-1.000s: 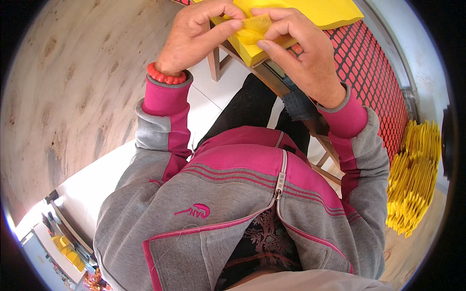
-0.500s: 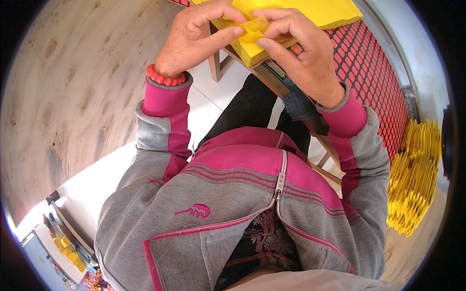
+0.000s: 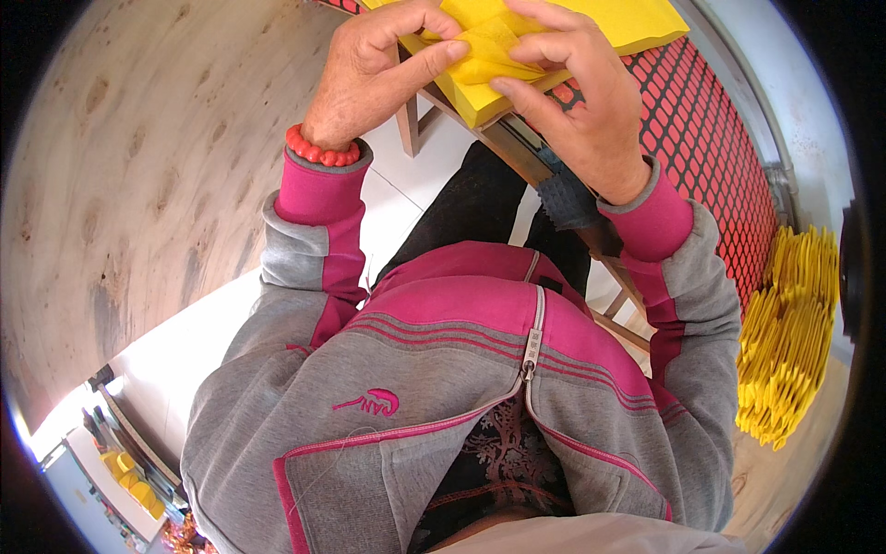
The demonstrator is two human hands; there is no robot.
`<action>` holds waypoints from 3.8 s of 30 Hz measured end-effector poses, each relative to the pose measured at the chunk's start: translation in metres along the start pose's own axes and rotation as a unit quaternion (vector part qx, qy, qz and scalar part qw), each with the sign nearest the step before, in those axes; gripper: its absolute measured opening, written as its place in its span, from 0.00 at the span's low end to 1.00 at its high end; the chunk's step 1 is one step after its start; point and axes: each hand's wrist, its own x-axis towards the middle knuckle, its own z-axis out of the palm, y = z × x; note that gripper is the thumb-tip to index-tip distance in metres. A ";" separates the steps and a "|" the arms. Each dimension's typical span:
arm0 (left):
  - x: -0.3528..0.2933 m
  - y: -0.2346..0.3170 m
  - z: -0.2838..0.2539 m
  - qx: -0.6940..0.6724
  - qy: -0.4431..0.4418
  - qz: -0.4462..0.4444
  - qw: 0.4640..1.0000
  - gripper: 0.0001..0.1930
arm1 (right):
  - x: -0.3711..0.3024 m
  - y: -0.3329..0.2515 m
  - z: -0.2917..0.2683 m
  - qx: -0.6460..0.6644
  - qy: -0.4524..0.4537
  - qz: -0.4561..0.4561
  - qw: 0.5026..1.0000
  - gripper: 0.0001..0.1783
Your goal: The person repeatedly folds yellow paper sheets by hand on a patterned table, aligning edges and pressing creases. Folded sheets are stacked to the right while new sheets are taken from a pile on the left.
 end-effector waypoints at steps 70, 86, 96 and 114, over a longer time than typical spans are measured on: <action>0.017 -0.010 -0.015 -0.166 -0.094 -0.120 0.974 0.10 | 0.000 -0.030 -0.018 -0.117 -0.058 -0.012 0.991 0.11; 0.017 -0.002 -0.016 -0.122 -0.092 -0.013 0.988 0.05 | 0.003 -0.011 -0.006 -0.026 -0.065 0.102 0.992 0.10; 0.016 -0.010 -0.005 -0.113 -0.039 -0.045 0.992 0.03 | 0.001 -0.012 -0.006 -0.058 -0.026 0.023 0.998 0.11; 0.015 -0.008 -0.009 -0.091 -0.053 -0.058 0.993 0.05 | 0.002 -0.010 -0.001 -0.076 -0.021 0.008 0.997 0.07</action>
